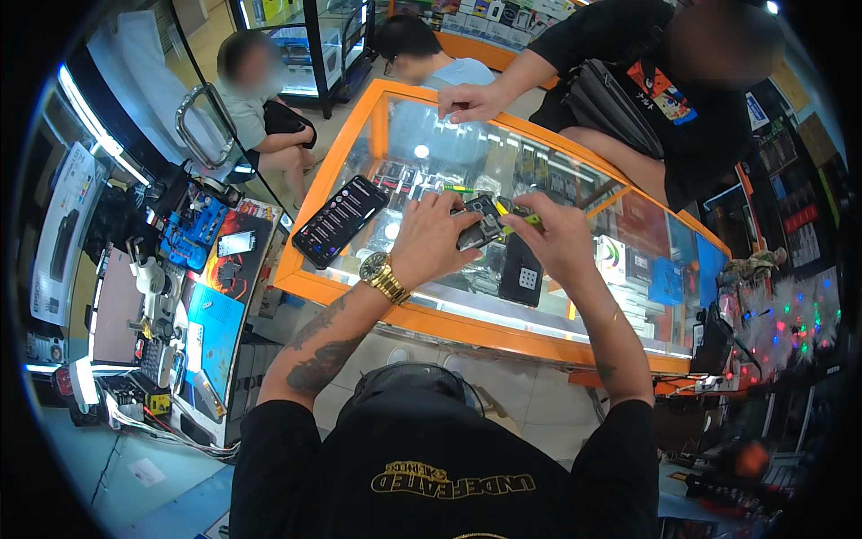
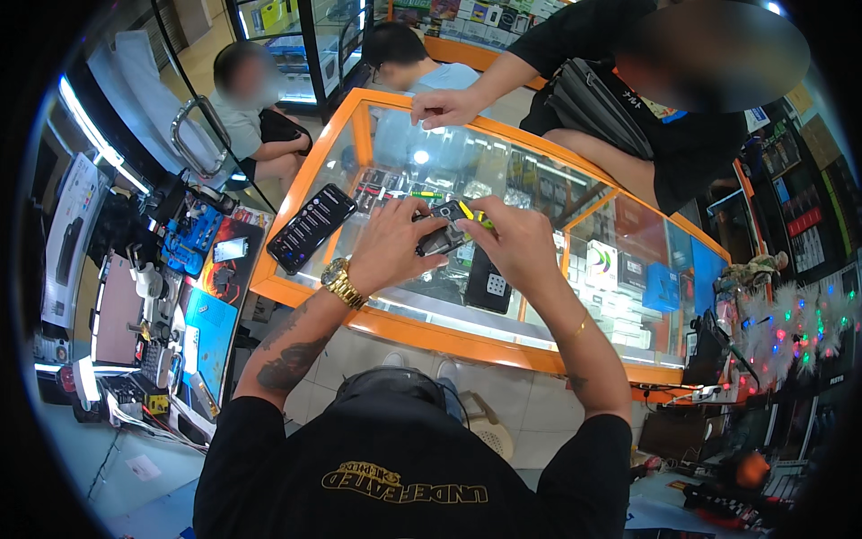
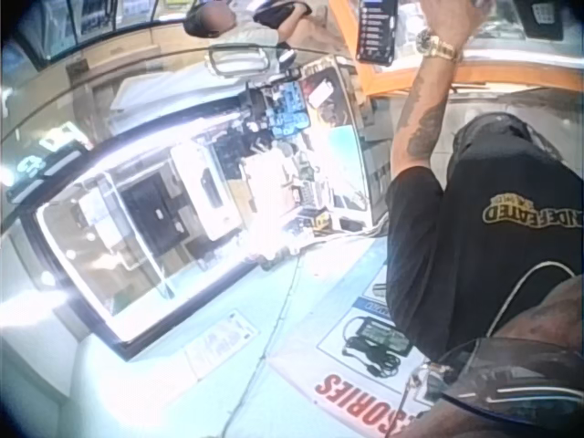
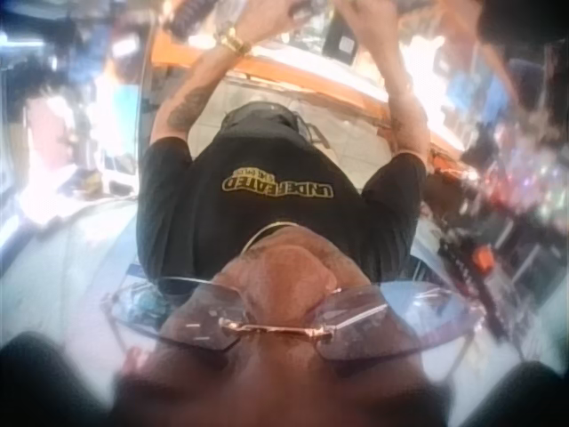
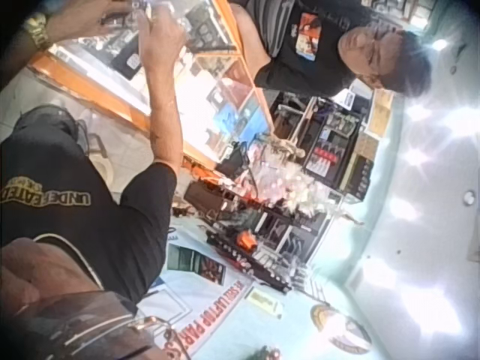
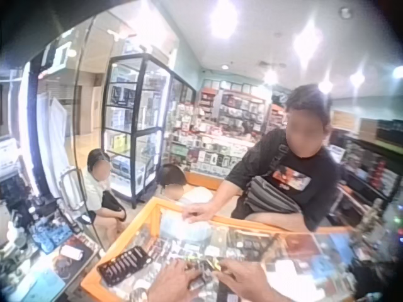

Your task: The person uses a green-handled screwdriver to remove screws from a disassembled mobile phone placed on a glass counter. They handle the phone casing and internal components, occasionally checking a smartphone screen, and continue unscrewing parts throughout the clip.

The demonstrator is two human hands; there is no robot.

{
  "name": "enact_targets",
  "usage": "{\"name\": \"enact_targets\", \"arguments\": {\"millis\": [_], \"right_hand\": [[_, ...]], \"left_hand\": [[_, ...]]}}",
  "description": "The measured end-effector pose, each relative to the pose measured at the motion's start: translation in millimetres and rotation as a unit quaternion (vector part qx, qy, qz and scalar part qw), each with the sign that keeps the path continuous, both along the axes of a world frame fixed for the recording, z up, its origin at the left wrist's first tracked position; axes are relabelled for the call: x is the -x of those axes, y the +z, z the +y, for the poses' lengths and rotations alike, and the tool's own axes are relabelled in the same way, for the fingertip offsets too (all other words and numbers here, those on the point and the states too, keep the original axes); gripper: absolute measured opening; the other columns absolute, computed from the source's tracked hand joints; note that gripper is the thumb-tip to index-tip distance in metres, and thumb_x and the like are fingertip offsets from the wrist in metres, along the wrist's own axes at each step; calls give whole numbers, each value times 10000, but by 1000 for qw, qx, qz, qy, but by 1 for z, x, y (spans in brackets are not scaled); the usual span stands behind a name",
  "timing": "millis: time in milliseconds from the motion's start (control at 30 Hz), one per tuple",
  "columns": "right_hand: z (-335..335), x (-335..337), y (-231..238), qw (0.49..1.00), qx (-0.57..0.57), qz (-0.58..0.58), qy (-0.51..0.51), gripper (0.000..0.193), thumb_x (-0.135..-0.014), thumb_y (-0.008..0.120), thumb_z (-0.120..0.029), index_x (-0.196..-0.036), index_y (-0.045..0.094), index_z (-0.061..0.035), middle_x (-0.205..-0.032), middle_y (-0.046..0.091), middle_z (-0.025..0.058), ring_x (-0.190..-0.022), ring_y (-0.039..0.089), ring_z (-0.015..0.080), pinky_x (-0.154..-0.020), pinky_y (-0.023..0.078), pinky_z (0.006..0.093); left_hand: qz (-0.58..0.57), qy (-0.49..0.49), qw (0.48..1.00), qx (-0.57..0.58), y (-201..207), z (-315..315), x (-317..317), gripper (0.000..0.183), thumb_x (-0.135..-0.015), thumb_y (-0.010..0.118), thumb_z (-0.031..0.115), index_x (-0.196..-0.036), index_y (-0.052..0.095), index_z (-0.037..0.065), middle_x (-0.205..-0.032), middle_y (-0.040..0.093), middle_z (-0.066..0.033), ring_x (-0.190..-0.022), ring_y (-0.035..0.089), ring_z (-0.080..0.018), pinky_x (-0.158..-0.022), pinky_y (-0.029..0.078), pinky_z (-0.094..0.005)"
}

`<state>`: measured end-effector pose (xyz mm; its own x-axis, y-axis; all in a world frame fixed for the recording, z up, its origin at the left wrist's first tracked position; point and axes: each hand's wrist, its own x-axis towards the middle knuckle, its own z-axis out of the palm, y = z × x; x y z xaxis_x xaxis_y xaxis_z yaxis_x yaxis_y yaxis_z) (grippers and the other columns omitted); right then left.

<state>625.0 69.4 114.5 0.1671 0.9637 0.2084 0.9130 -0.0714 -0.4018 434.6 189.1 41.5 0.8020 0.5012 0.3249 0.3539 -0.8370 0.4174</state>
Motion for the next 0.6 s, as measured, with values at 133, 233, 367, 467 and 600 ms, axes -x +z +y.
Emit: {"name": "enact_targets", "arguments": {"millis": [133, 233, 367, 467, 600], "right_hand": [[12, 9, 25, 990, -90, -1, 112, 201, -972, 665, -158, -1148, 690, -65, -911, 723, 135, -767, 716, 315, -716, 542, 408], [18, 9, 29, 994, -12, -59, 91, 198, -957, 671, -202, -1105, 689, -71, -993, 728, 163, -896, 704, 375, -767, 546, 470], [24, 12, 42, 993, 34, -70, 87, 200, -962, 665, -214, -1094, 692, -66, -952, 732, 166, -877, 705, 383, -761, 545, 481], [25, 8, 34, 992, -15, -76, 105, 199, -968, 667, -237, -1055, 703, -61, -866, 729, 166, -829, 706, 387, -740, 546, 486], [23, 3, 31, 993, -12, -40, 112, 189, -984, 656, -213, -1084, 696, -58, -875, 706, 191, -787, 689, 372, -722, 532, 464]], "left_hand": [[-9, 1, 1000, 2, -1, 1, 0, 554, -752, 867, 424, -1232, 746, 174, -1199, 593, -55, -1140, 550, -267, -947, 412, -427], [-9, -2, 1000, -5, 0, 2, 0, 556, -747, 867, 423, -1232, 748, 180, -1197, 598, -56, -1136, 553, -268, -948, 416, -428], [-9, -1, 1000, -11, 0, 2, 0, 551, -743, 867, 423, -1228, 753, 187, -1200, 602, -58, -1133, 557, -272, -946, 420, -429], [-35, 0, 999, -24, -8, 4, -1, 523, -735, 867, 419, -1195, 769, 192, -1157, 611, -54, -1100, 564, -270, -931, 431, -430], [-55, -2, 998, -34, -10, 4, -3, 499, -729, 868, 415, -1168, 779, 194, -1135, 615, -54, -1082, 569, -273, -930, 436, -431]]}}
